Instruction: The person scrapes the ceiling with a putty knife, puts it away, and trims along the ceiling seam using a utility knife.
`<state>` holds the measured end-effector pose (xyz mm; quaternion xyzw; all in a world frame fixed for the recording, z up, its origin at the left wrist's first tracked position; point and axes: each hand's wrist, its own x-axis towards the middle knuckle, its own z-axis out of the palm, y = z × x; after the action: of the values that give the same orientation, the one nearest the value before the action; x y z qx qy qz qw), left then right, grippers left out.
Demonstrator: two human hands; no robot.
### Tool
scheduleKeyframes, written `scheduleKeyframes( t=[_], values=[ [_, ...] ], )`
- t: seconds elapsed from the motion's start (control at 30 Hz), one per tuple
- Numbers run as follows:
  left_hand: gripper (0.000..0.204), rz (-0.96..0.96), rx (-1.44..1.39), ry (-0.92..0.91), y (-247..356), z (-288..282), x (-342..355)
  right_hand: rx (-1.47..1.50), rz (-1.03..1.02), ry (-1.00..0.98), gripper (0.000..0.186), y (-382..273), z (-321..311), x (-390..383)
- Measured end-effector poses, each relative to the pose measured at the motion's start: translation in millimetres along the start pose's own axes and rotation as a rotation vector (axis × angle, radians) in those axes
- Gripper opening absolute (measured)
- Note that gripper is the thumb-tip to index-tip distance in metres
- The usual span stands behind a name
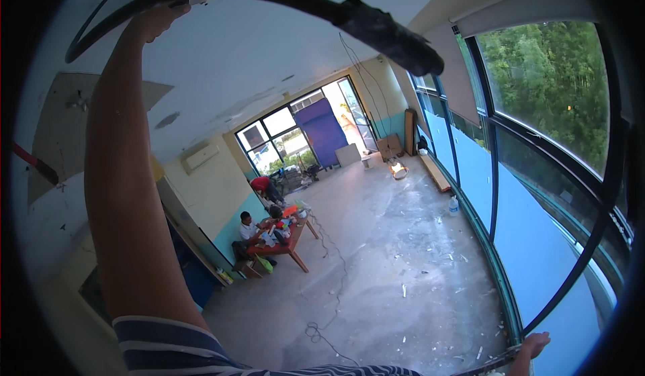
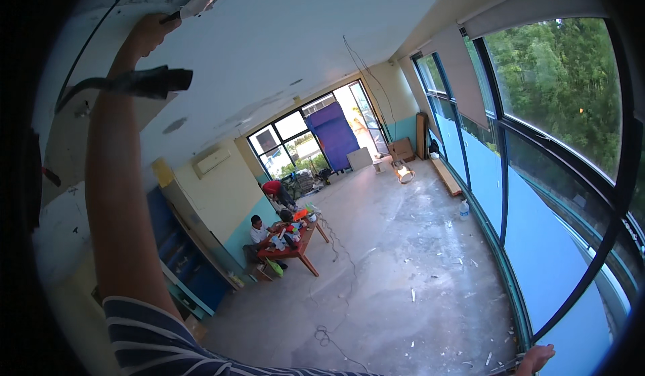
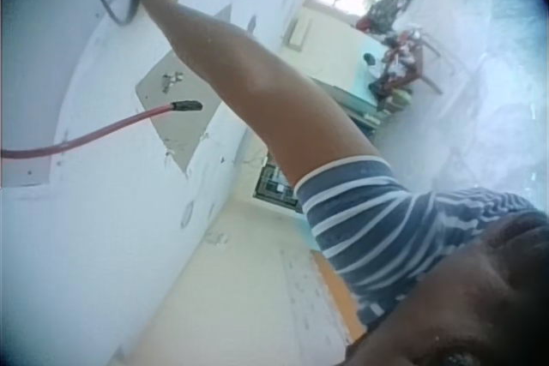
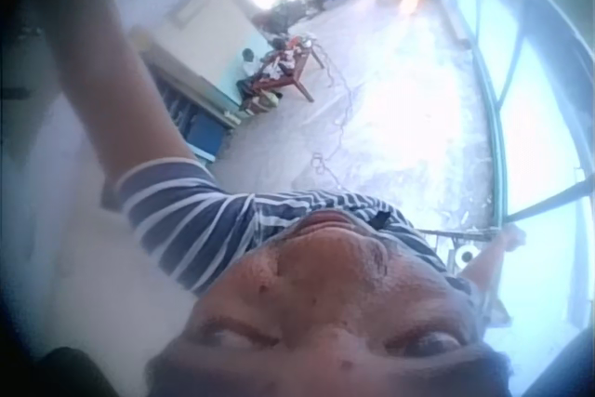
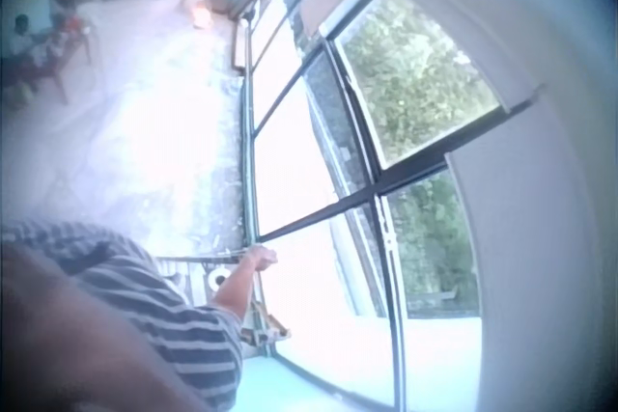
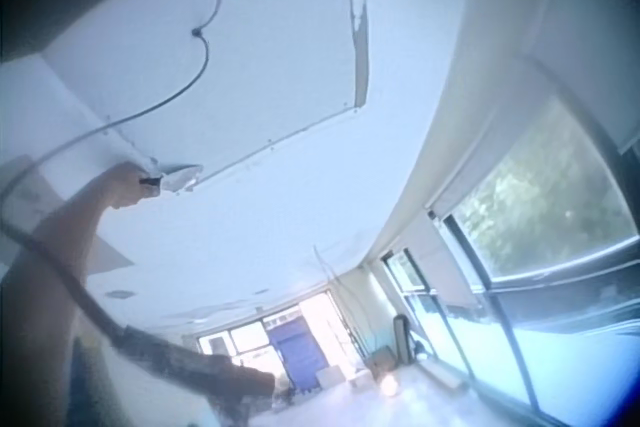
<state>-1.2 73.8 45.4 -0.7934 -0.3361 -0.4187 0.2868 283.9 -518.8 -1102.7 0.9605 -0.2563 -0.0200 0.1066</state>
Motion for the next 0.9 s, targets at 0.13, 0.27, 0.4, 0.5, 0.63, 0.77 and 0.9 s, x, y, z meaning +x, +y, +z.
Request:
scheduleKeyframes(
  t=[0.13, 0.27, 0.4, 0.5, 0.63, 0.77, 0.9],
  values=[
    [0.048, -0.021, -0.076, -0.152, 18, -5, -27, -0.113, 0.052, 0.007, 0.025, 4, -13, -4],
    [0.042, 0.376, 0.221, -0.017, 20, 38, -21, 0.110, 0.104, -0.040, 0.028, -9, -63, -15],
    [0.042, 0.256, 0.205, 0.223, 51, 54, -41, 1.035, 0.575, 0.001, 0.035, 5, -98, -32],
    [0.040, 0.226, 0.406, 0.233, 57, 17, -52, 1.051, 0.555, 0.044, 0.040, -5, -65, -28],
    [0.039, 0.276, 0.383, 0.297, 32, 0, -34, 0.363, 0.265, 0.027, 0.038, 16, 26, 24],
    [0.040, 0.432, 0.343, 0.497, 6, 10, 0, -0.416, -0.131, -0.046, 0.036, -20, 40, 37],
    [0.039, 0.482, 0.390, 0.488, 7, 1, 10, -0.430, -0.158, -0.045, 0.035, -37, 43, 39]
  ],
)
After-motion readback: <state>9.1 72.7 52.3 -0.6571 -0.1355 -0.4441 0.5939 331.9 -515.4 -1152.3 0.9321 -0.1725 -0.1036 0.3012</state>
